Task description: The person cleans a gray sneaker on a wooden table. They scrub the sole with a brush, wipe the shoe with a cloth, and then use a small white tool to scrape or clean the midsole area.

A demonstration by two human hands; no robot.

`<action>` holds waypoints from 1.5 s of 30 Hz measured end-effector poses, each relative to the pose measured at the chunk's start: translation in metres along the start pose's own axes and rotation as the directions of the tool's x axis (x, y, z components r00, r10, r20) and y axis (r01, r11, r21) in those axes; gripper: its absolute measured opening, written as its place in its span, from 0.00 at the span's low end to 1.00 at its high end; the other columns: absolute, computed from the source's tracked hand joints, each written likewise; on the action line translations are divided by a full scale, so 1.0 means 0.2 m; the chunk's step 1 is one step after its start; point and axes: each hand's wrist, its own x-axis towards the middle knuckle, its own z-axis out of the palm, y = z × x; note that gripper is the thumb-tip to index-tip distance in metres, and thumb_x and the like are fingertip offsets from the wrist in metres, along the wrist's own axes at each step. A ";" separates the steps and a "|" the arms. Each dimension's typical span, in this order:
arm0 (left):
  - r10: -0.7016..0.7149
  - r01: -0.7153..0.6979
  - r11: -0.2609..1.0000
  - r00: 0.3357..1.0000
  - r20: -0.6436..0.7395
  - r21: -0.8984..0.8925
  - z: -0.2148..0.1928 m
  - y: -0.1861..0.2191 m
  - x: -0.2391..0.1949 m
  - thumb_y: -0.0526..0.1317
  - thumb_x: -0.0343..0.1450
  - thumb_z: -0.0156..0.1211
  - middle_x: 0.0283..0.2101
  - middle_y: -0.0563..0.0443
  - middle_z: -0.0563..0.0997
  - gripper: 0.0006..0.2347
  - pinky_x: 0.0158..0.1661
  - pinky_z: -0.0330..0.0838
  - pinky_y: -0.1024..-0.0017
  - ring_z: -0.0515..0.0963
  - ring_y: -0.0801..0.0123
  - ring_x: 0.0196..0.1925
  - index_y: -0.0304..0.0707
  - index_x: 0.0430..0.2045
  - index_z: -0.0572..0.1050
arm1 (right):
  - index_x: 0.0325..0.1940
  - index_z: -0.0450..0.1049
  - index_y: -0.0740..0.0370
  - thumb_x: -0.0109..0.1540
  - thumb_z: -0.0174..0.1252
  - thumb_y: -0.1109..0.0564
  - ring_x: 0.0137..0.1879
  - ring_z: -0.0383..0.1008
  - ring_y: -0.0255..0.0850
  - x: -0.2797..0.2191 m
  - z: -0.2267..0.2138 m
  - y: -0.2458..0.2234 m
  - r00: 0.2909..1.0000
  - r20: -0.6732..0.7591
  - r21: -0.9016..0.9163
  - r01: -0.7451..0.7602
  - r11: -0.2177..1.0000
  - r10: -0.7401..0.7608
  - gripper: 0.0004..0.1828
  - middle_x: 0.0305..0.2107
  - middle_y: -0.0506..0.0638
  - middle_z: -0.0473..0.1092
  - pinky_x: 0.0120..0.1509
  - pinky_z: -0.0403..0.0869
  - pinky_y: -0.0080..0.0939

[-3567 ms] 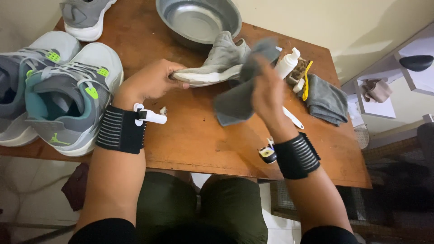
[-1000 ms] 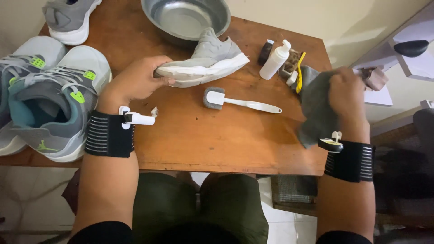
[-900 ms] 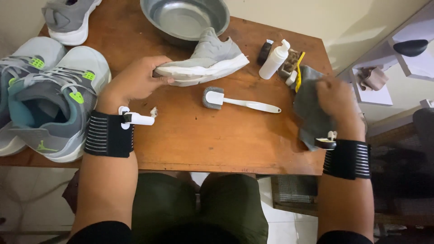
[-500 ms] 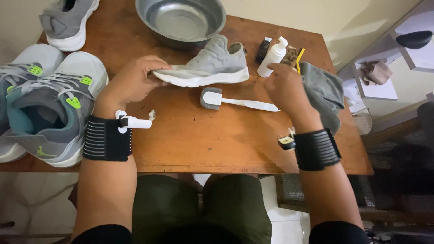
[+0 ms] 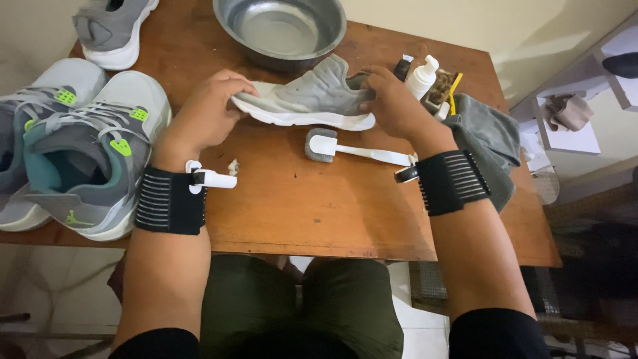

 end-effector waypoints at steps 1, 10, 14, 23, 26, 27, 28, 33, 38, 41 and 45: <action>-0.001 0.001 1.000 1.000 -0.001 0.000 -0.01 0.02 0.00 0.20 0.63 0.60 0.51 0.44 0.77 0.17 0.55 0.68 0.67 0.77 0.57 0.52 0.36 0.43 0.79 | 0.49 0.70 0.67 0.59 0.62 0.68 0.73 0.59 0.60 0.00 -0.02 -0.03 1.000 0.001 0.000 0.001 1.000 -0.001 0.15 0.63 0.68 0.62 0.75 0.59 0.54; -0.017 0.008 0.998 0.989 -0.145 -0.062 -0.05 0.19 0.01 0.20 0.63 0.47 0.61 0.41 0.72 0.25 0.46 0.69 0.69 0.74 0.56 0.59 0.34 0.55 0.75 | 0.47 0.69 0.61 0.67 0.55 0.57 0.64 0.69 0.51 0.01 -0.21 -0.37 0.986 0.015 0.092 -0.164 0.982 0.163 0.07 0.65 0.54 0.67 0.62 0.64 0.51; 0.068 -0.079 0.995 0.984 -0.167 -0.064 -0.06 0.28 0.02 0.28 0.67 0.60 0.66 0.40 0.68 0.23 0.69 0.54 0.53 0.62 0.48 0.73 0.38 0.59 0.72 | 0.45 0.72 0.57 0.68 0.57 0.50 0.40 0.69 0.44 0.04 -0.20 -0.47 0.995 -0.078 0.052 -0.054 0.997 0.058 0.09 0.35 0.49 0.71 0.45 0.63 0.46; -0.077 0.104 0.981 0.983 0.164 -0.164 -0.08 0.43 0.01 0.41 0.61 0.78 0.76 0.48 0.43 0.42 0.69 0.54 0.53 0.47 0.55 0.79 0.60 0.70 0.57 | 0.51 0.75 0.54 0.63 0.65 0.52 0.42 0.69 0.38 0.08 -0.18 -0.77 0.997 -0.029 0.208 -0.065 0.976 0.073 0.13 0.40 0.45 0.73 0.46 0.66 0.39; -0.057 0.096 0.975 0.979 0.193 -0.201 -0.08 0.44 0.01 0.42 0.59 0.80 0.77 0.46 0.35 0.43 0.72 0.51 0.53 0.41 0.51 0.81 0.58 0.70 0.57 | 0.52 0.76 0.53 0.61 0.67 0.51 0.43 0.69 0.38 0.11 -0.18 -0.82 0.996 -0.022 0.221 -0.080 0.972 0.086 0.16 0.42 0.43 0.75 0.48 0.65 0.38; -0.066 0.111 0.970 0.977 0.204 -0.218 -0.07 0.44 0.01 0.42 0.59 0.81 0.76 0.46 0.32 0.44 0.72 0.50 0.53 0.37 0.50 0.82 0.57 0.69 0.57 | 0.51 0.77 0.52 0.60 0.68 0.50 0.40 0.67 0.35 0.12 -0.18 -0.84 0.991 -0.013 0.249 -0.125 0.960 0.132 0.16 0.38 0.41 0.74 0.46 0.64 0.36; -0.064 0.110 0.970 0.976 0.207 -0.216 -0.09 0.47 0.01 0.42 0.59 0.81 0.76 0.46 0.32 0.44 0.72 0.50 0.53 0.37 0.50 0.82 0.57 0.69 0.57 | 0.51 0.77 0.52 0.60 0.68 0.50 0.40 0.67 0.35 0.13 -0.17 -0.84 0.991 -0.015 0.251 -0.127 0.960 0.135 0.16 0.38 0.41 0.74 0.46 0.64 0.36; -0.143 0.172 0.968 0.976 0.162 -0.182 -0.10 0.49 0.01 0.34 0.60 0.73 0.76 0.50 0.33 0.32 0.59 0.71 0.65 0.48 0.56 0.80 0.44 0.60 0.64 | 0.46 0.77 0.48 0.57 0.69 0.53 0.41 0.70 0.33 0.17 -0.10 -0.83 0.981 -0.113 0.332 -0.114 0.936 0.159 0.14 0.39 0.37 0.75 0.49 0.67 0.35; -0.092 0.103 0.987 0.992 0.089 -0.123 -0.10 0.44 0.00 0.31 0.57 0.69 0.76 0.46 0.38 0.30 0.66 0.58 0.58 0.46 0.52 0.80 0.40 0.54 0.63 | 0.58 0.75 0.56 0.65 0.61 0.54 0.50 0.76 0.36 0.11 -0.11 -0.70 0.943 -0.310 0.389 0.013 0.921 0.118 0.17 0.51 0.47 0.77 0.55 0.74 0.38; -0.100 0.101 0.989 0.995 0.019 -0.108 -0.10 0.41 -0.01 0.32 0.57 0.69 0.75 0.48 0.40 0.30 0.65 0.59 0.54 0.49 0.47 0.78 0.39 0.55 0.64 | 0.56 0.73 0.56 0.64 0.60 0.55 0.49 0.74 0.39 0.07 -0.12 -0.46 0.789 -0.584 0.261 -0.042 0.965 0.192 0.16 0.49 0.49 0.75 0.56 0.72 0.40; -0.056 0.052 0.991 0.998 -0.032 -0.125 -0.09 0.41 -0.01 0.32 0.58 0.73 0.75 0.47 0.41 0.32 0.71 0.56 0.51 0.45 0.43 0.80 0.35 0.57 0.65 | 0.71 0.53 0.57 0.63 0.67 0.51 0.71 0.53 0.57 -0.07 -0.13 -0.07 0.597 -0.716 0.090 -0.433 0.897 0.361 0.39 0.64 0.58 0.60 0.70 0.54 0.68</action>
